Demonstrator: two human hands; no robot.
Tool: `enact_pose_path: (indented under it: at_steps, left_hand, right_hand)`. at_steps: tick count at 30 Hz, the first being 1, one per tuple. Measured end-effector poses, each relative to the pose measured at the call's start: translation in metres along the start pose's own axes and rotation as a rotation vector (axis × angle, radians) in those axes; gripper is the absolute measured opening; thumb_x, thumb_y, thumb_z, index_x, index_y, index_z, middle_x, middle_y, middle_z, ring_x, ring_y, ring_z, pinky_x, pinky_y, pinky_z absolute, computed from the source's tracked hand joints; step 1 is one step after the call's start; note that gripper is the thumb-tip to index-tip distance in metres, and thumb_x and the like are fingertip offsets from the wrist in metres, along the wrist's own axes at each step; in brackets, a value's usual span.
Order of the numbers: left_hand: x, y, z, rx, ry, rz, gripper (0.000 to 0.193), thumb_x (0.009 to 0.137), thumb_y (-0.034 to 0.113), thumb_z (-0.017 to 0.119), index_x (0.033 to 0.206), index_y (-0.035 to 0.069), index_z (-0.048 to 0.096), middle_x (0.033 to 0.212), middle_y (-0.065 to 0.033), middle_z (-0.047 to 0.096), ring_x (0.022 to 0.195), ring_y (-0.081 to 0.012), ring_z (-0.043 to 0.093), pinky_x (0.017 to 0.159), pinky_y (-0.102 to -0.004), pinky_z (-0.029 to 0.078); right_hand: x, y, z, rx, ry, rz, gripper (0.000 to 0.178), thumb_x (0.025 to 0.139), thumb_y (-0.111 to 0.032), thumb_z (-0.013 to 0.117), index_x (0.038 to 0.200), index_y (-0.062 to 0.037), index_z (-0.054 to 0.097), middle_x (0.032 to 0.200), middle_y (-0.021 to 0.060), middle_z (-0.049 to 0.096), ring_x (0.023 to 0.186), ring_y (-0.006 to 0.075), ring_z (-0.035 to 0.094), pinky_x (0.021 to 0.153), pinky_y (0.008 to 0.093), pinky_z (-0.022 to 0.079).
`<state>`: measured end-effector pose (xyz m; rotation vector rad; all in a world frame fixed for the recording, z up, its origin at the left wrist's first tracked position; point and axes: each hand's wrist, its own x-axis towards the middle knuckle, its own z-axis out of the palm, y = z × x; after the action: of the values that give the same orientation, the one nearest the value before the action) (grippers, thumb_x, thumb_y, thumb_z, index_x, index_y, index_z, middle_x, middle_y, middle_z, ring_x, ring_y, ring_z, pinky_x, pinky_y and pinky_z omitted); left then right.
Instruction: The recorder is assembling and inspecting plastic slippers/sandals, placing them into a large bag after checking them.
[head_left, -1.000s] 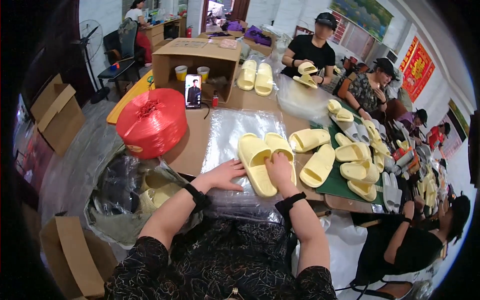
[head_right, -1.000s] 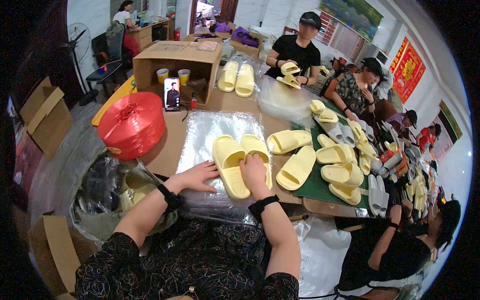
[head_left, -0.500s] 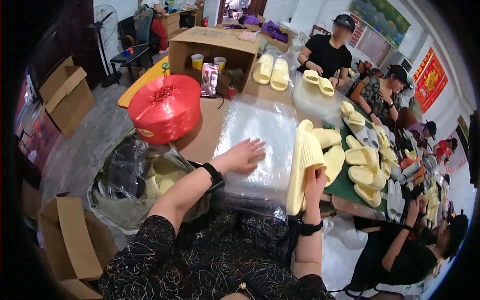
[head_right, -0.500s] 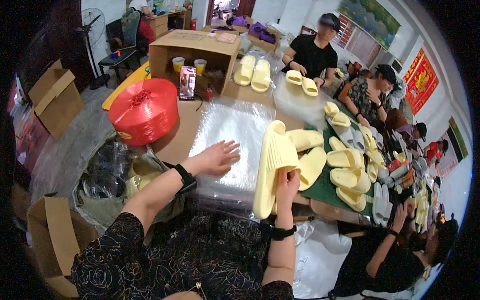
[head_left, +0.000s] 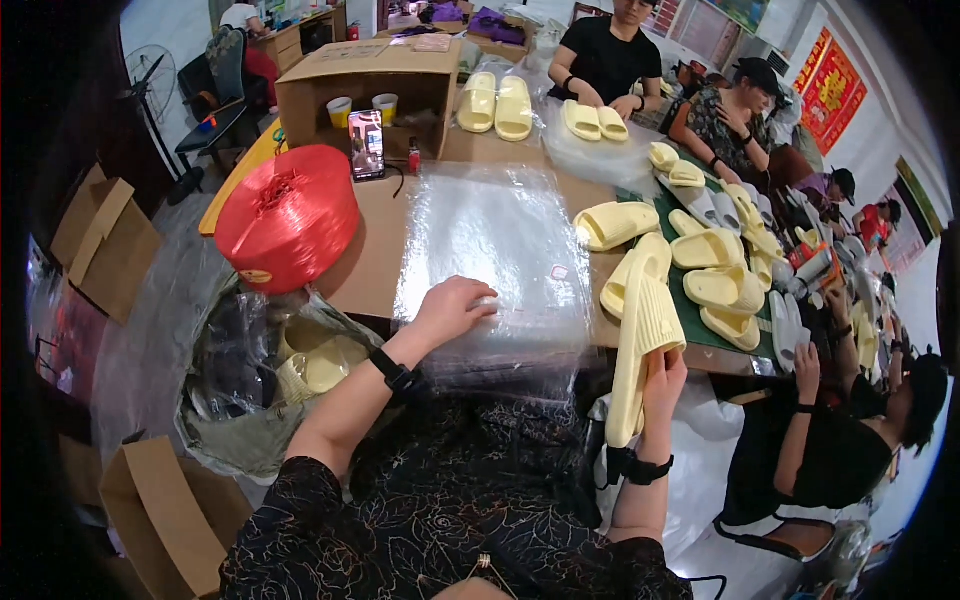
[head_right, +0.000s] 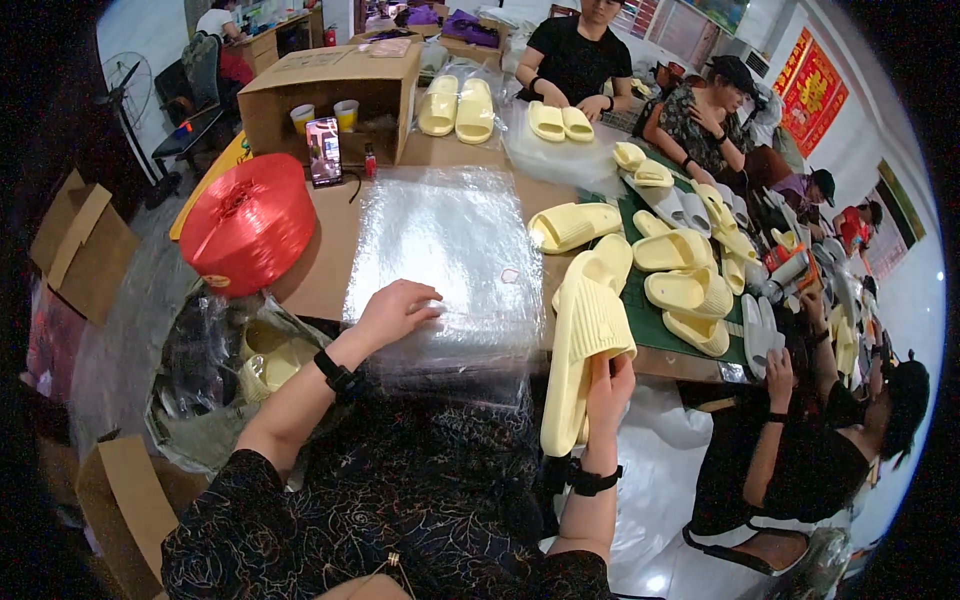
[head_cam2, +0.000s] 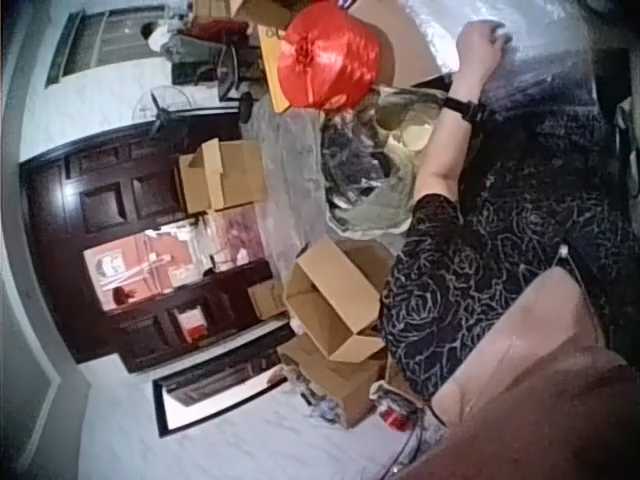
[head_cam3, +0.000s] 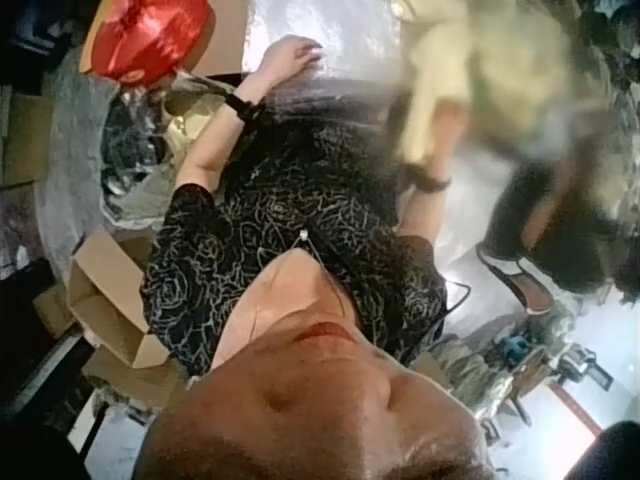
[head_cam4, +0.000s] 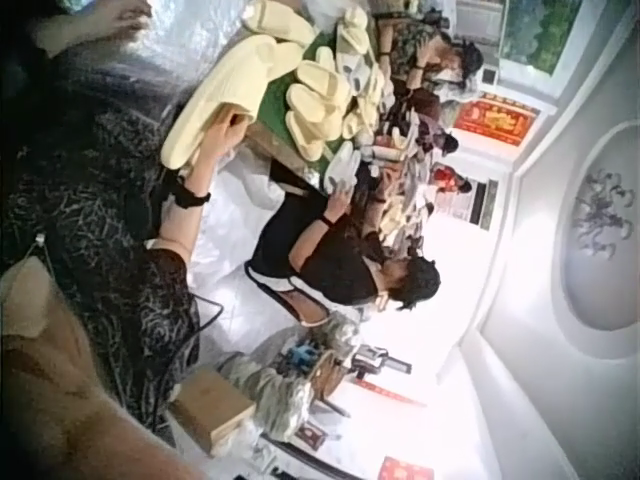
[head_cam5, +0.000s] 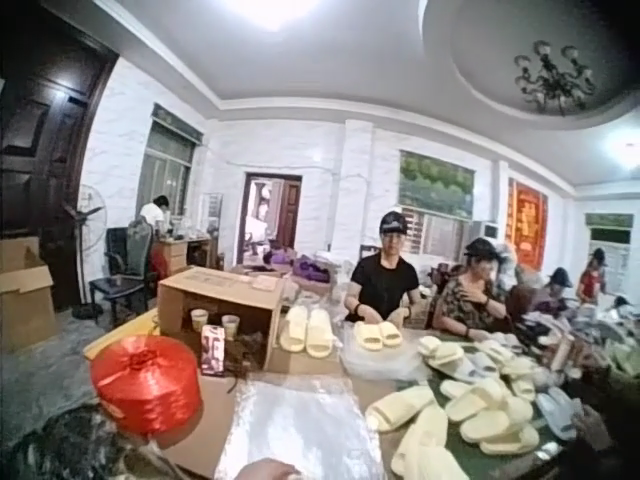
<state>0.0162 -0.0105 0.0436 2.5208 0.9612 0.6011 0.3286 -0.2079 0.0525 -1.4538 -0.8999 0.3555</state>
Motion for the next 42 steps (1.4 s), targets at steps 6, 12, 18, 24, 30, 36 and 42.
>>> enact_pose_path:
  at_steps: [6,12,18,24,30,36,42]
  left_hand:
    - [-0.002,0.011,-0.006,-0.185,-0.147,-0.083,0.045,0.086,0.033,0.069,0.124,0.009,0.062,0.131,-0.0128,0.058,0.122,-0.0328,0.052,0.101,-0.0427,0.044]
    - [-0.014,-0.002,0.011,-0.007,-0.114,0.153,0.043,0.089,0.026,0.064,0.128,0.009,0.058,0.141,-0.0144,0.050,0.133,-0.0342,0.042,0.108,-0.0422,0.039]
    - [-0.001,0.017,-0.011,-0.299,-0.054,-0.097,0.024,0.094,0.019,0.058,0.111,0.005,0.068,0.122,-0.0149,0.063,0.107,-0.0291,0.062,0.090,-0.0396,0.050]
    - [0.011,0.012,-0.023,-0.075,-0.268,-0.030,0.054,0.079,0.031,0.076,0.124,0.007,0.060,0.124,-0.0155,0.061,0.117,-0.0300,0.057,0.099,-0.0411,0.046]
    - [-0.016,-0.005,-0.014,0.117,-0.254,0.204,0.055,0.078,0.022,0.076,0.129,0.012,0.058,0.140,-0.0138,0.051,0.130,-0.0324,0.046,0.107,-0.0400,0.042]
    - [-0.006,-0.012,-0.013,-0.379,-0.273,-0.070,0.029,0.096,0.019,0.058,0.120,0.003,0.064,0.129,-0.0124,0.061,0.119,-0.0240,0.058,0.100,-0.0309,0.045]
    - [0.002,-0.015,-0.013,-0.572,-0.295,-0.314,0.033,0.100,0.026,0.053,0.125,0.007,0.064,0.117,-0.0074,0.067,0.105,-0.0167,0.060,0.092,-0.0306,0.047]
  right_hand:
    - [-0.002,0.000,0.003,-0.037,-0.006,0.040,0.022,0.095,-0.008,0.059,0.111,0.0069,0.059,0.101,0.0083,0.066,0.091,0.0125,0.058,0.082,0.0260,0.044]
    - [-0.003,0.006,0.008,-0.054,-0.022,0.022,0.022,0.095,-0.009,0.059,0.111,0.0066,0.060,0.099,0.0085,0.067,0.088,0.0126,0.059,0.079,0.0267,0.046]
    - [-0.014,-0.020,0.013,-0.037,-0.139,0.016,0.024,0.092,-0.009,0.062,0.112,0.0037,0.062,0.099,0.0085,0.067,0.086,0.0151,0.061,0.077,0.0281,0.048]
    - [-0.042,-0.072,0.046,-0.231,-0.453,-0.169,0.019,0.083,-0.004,0.066,0.100,0.0017,0.063,0.090,0.0141,0.062,0.074,0.0243,0.060,0.067,0.0334,0.048]
    - [-0.034,-0.045,0.032,-0.400,-0.329,-0.163,0.015,0.084,-0.008,0.067,0.093,0.0026,0.061,0.075,0.0126,0.056,0.066,0.0241,0.055,0.060,0.0345,0.043]
    - [-0.026,-0.048,0.022,-0.242,-0.221,-0.102,0.015,0.087,-0.006,0.065,0.099,0.0019,0.062,0.078,0.0063,0.056,0.067,0.0161,0.052,0.062,0.0302,0.043]
    - [-0.026,-0.048,0.019,-0.262,-0.188,-0.149,0.018,0.086,-0.004,0.066,0.103,0.0016,0.063,0.083,0.0081,0.061,0.072,0.0172,0.056,0.065,0.0297,0.044]
